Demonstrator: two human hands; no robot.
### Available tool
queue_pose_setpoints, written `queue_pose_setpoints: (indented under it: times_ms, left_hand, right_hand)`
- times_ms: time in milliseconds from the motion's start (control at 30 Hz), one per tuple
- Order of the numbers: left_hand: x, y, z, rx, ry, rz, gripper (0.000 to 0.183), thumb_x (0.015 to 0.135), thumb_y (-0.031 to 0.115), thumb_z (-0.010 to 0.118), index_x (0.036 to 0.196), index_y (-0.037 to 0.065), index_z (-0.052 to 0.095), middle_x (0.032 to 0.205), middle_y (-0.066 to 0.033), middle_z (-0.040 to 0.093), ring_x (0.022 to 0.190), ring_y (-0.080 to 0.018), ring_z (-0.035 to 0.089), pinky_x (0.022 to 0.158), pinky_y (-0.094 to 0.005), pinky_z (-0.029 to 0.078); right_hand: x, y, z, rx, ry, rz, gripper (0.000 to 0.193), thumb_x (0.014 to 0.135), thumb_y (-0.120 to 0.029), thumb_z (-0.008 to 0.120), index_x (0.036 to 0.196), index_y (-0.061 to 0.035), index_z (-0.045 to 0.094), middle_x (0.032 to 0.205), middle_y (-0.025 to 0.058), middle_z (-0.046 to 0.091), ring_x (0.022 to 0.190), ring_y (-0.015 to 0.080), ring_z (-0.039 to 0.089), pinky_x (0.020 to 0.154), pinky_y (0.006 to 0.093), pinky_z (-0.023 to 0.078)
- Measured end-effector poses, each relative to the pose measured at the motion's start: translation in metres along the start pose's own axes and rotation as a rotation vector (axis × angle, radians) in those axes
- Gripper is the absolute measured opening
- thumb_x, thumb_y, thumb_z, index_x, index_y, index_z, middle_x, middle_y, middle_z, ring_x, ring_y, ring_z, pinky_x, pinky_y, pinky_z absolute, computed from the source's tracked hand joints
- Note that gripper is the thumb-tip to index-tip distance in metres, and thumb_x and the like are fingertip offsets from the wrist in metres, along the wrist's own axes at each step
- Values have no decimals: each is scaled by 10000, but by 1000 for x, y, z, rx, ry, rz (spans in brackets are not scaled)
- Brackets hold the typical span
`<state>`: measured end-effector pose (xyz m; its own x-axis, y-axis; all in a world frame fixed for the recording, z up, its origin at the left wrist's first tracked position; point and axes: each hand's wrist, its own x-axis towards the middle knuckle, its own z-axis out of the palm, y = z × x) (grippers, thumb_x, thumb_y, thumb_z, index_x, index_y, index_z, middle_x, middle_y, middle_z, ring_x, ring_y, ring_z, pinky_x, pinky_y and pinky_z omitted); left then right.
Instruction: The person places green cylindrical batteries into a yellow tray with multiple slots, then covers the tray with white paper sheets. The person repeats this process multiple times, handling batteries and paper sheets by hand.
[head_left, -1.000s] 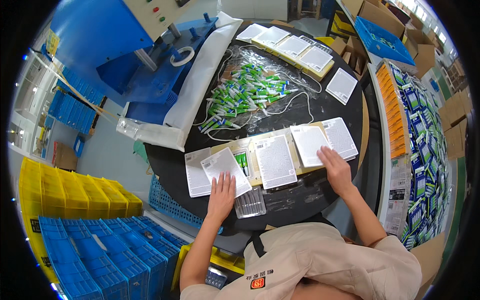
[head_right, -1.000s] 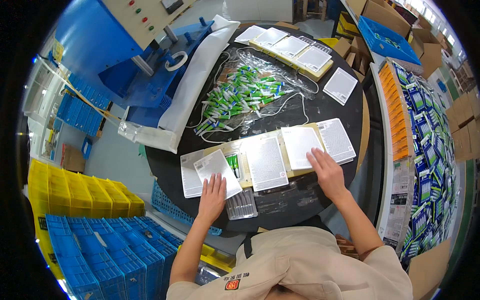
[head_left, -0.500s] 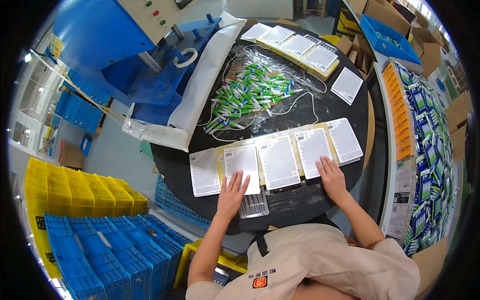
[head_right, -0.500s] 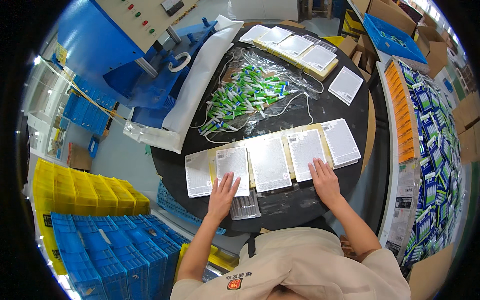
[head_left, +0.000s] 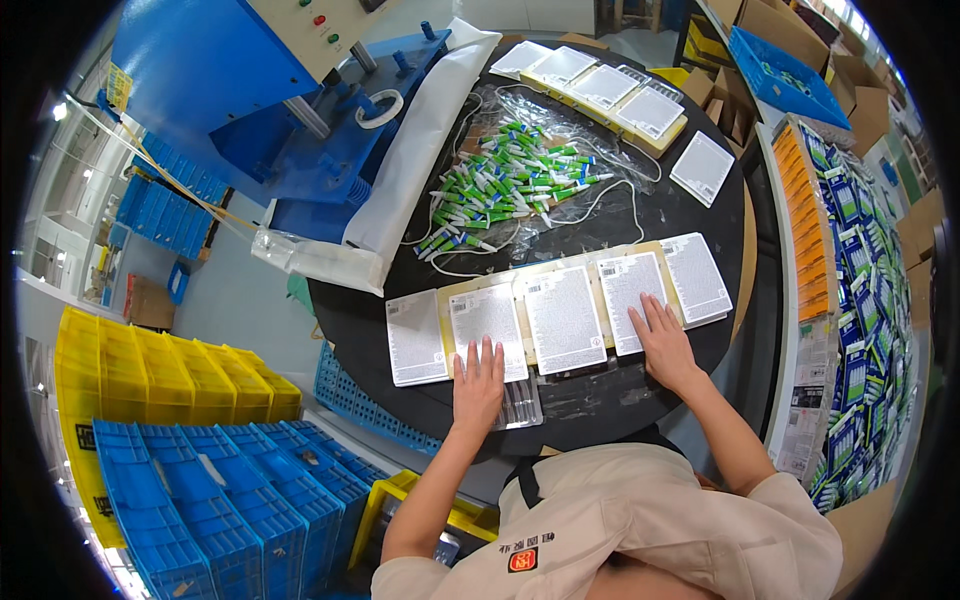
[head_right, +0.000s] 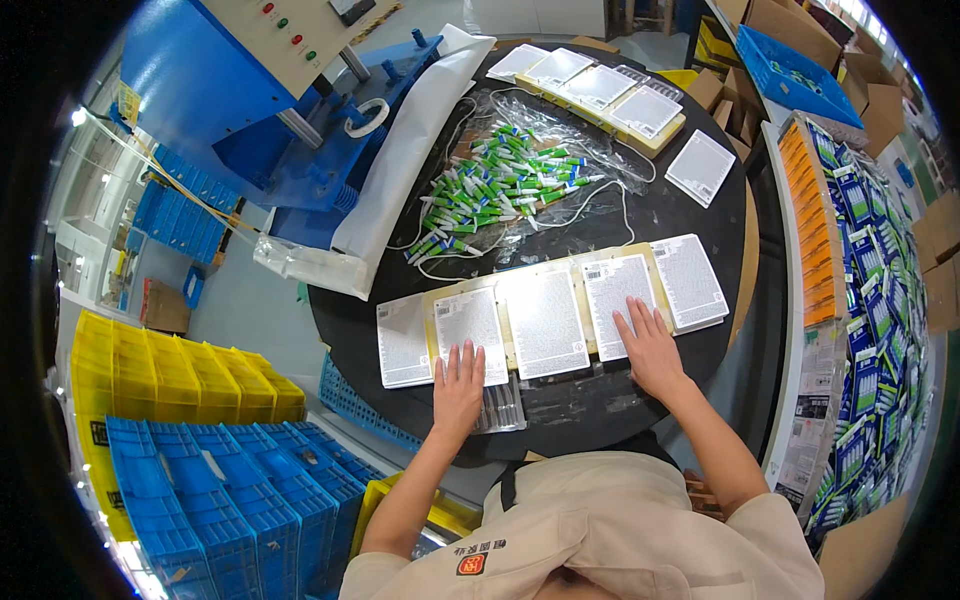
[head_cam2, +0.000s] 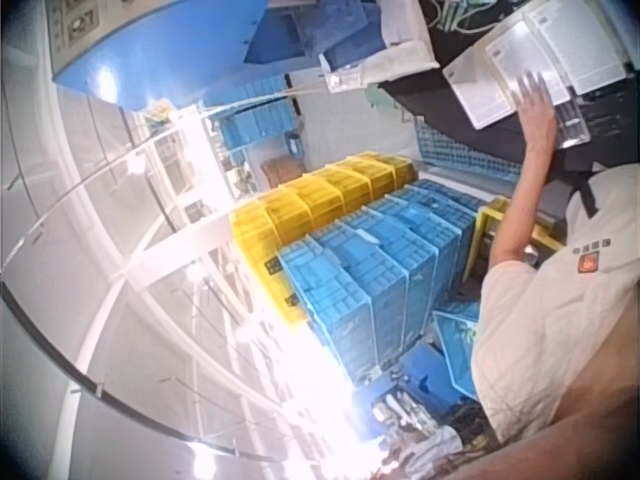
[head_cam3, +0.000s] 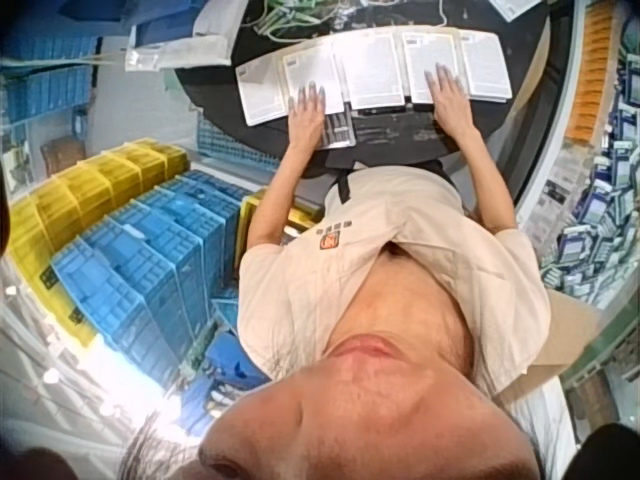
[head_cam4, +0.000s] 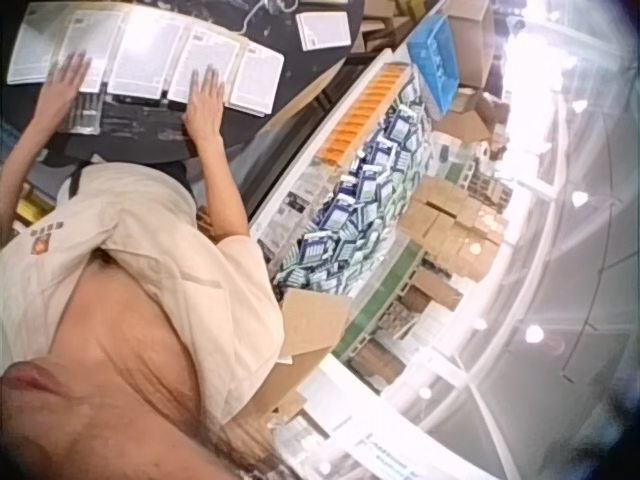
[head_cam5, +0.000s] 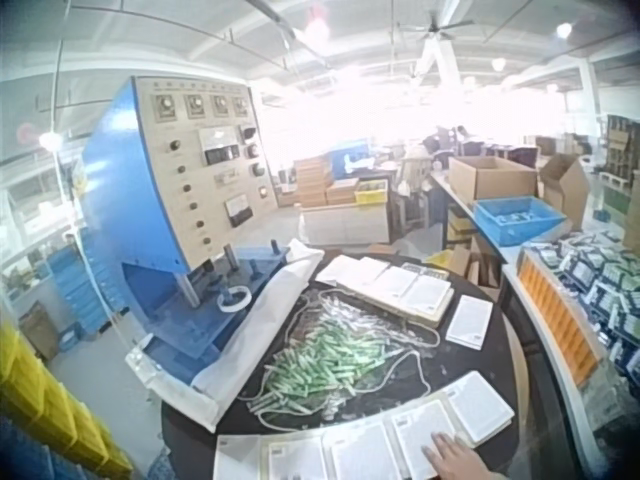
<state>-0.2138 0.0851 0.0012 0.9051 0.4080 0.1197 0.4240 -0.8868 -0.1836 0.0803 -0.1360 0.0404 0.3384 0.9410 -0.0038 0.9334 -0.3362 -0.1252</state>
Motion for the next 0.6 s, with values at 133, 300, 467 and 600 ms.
queue_pose_setpoints:
  times_ms: [133, 300, 467, 600]
  left_hand:
    - [6, 2, -21, 46, -120, -10, 641, 932, 290, 589, 1512, 52, 453, 1570, -190, 413, 1431, -394, 412, 1169, -618, 290]
    - [33, 7, -44, -207, -264, -111, 905, 857, 599, 669, 1510, 25, 421, 1579, -230, 364, 1478, -396, 321, 1187, -641, 224]
    - [65, 0, -37, -330, -189, -10, 942, 901, 638, 611, 1554, 14, 345, 1651, -222, 246, 1551, -365, 196, 1228, -631, 123]
    - [80, -7, -17, -354, -200, -55, 782, 994, 514, 541, 1570, 31, 329, 1666, -186, 242, 1557, -330, 198, 1222, -634, 136]
  right_hand:
    - [2, -2, 4, -28, -86, 15, 799, 754, 36, 690, 1504, -3, 417, 1592, 282, 331, 1486, 416, 335, 1212, 517, 298]
    - [8, -7, 6, -105, -68, 23, 864, 736, -34, 759, 1515, 9, 386, 1595, 303, 305, 1492, 436, 314, 1211, 530, 292]
    - [14, -13, -29, -31, -205, 95, 897, 747, -191, 846, 1508, -15, 405, 1574, 292, 332, 1489, 435, 312, 1212, 557, 266]
    - [45, -49, -25, 257, -50, -174, 835, 874, -473, 734, 1534, -72, 418, 1598, 247, 340, 1508, 398, 288, 1219, 580, 230]
